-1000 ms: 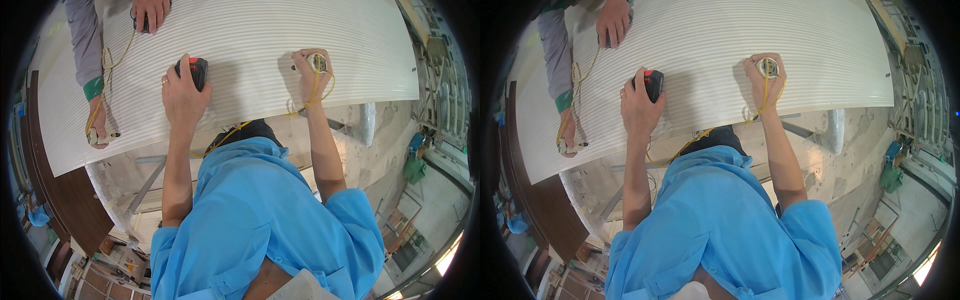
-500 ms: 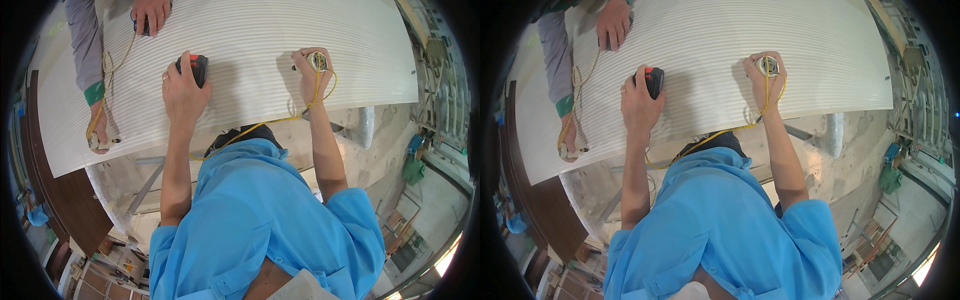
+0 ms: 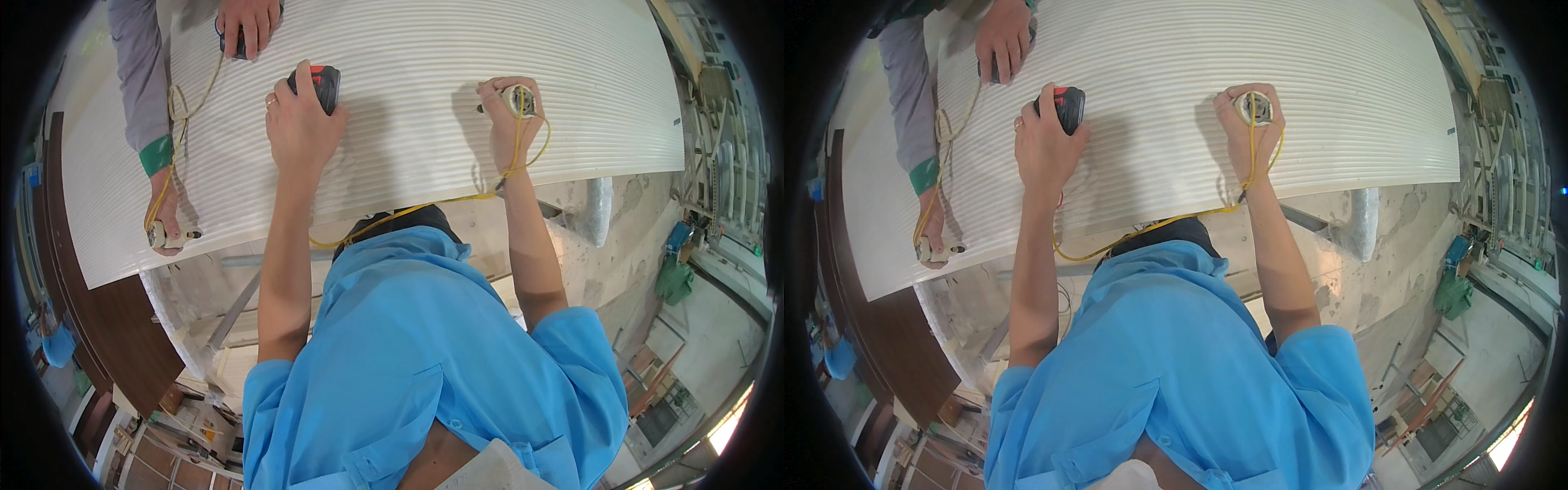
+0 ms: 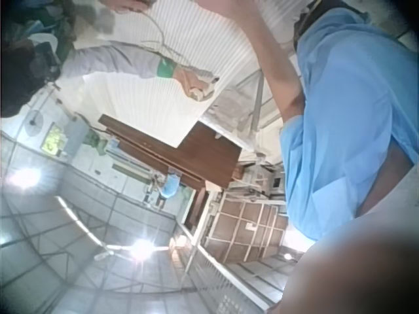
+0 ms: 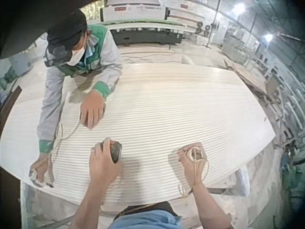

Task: The person sands a large white ribbed panel using a handheld sander and a yellow measuring tape. They move the sander across the surface repeatedly, then walk to a workbench and plug in the sander before returning to the panel.

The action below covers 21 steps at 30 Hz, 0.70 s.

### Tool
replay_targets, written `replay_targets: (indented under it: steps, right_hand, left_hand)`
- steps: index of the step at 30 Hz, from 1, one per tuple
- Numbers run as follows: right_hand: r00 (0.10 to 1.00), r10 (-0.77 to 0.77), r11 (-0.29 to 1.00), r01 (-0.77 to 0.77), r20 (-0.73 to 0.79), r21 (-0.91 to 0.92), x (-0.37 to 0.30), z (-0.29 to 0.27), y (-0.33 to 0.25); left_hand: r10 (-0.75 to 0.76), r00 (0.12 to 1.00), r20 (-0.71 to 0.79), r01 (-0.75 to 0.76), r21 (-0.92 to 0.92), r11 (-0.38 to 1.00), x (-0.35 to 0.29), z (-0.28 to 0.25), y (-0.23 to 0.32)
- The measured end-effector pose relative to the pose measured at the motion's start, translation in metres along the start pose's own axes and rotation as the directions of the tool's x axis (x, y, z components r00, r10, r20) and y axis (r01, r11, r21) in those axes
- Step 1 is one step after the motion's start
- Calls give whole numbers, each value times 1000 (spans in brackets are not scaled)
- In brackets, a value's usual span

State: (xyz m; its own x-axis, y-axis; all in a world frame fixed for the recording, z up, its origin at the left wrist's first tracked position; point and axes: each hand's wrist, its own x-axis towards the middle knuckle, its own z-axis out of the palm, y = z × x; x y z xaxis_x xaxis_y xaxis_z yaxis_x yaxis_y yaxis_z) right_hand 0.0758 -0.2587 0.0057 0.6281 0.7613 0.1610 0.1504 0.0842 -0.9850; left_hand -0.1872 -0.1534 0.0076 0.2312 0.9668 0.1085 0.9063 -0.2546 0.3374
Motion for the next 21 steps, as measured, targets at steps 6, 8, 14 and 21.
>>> replay_targets:
  steps: [6,8,14,21]
  right_hand:
    - [999,11,1000,-11,-32,2,0,-1,1]
    - [999,3,995,1,-32,104,5,-3,-4]
    - [998,55,994,-51,-39,95,10,9,-2]
    - [1000,-11,989,14,-22,147,15,4,-4]
  left_hand:
    - [3,1000,-4,-3,13,1000,6,6,1]
    - [-6,1000,9,6,6,1000,6,5,-1]
    - [-10,1000,15,10,16,1000,11,3,-1]
    - [9,1000,-9,-9,10,1000,15,6,0]
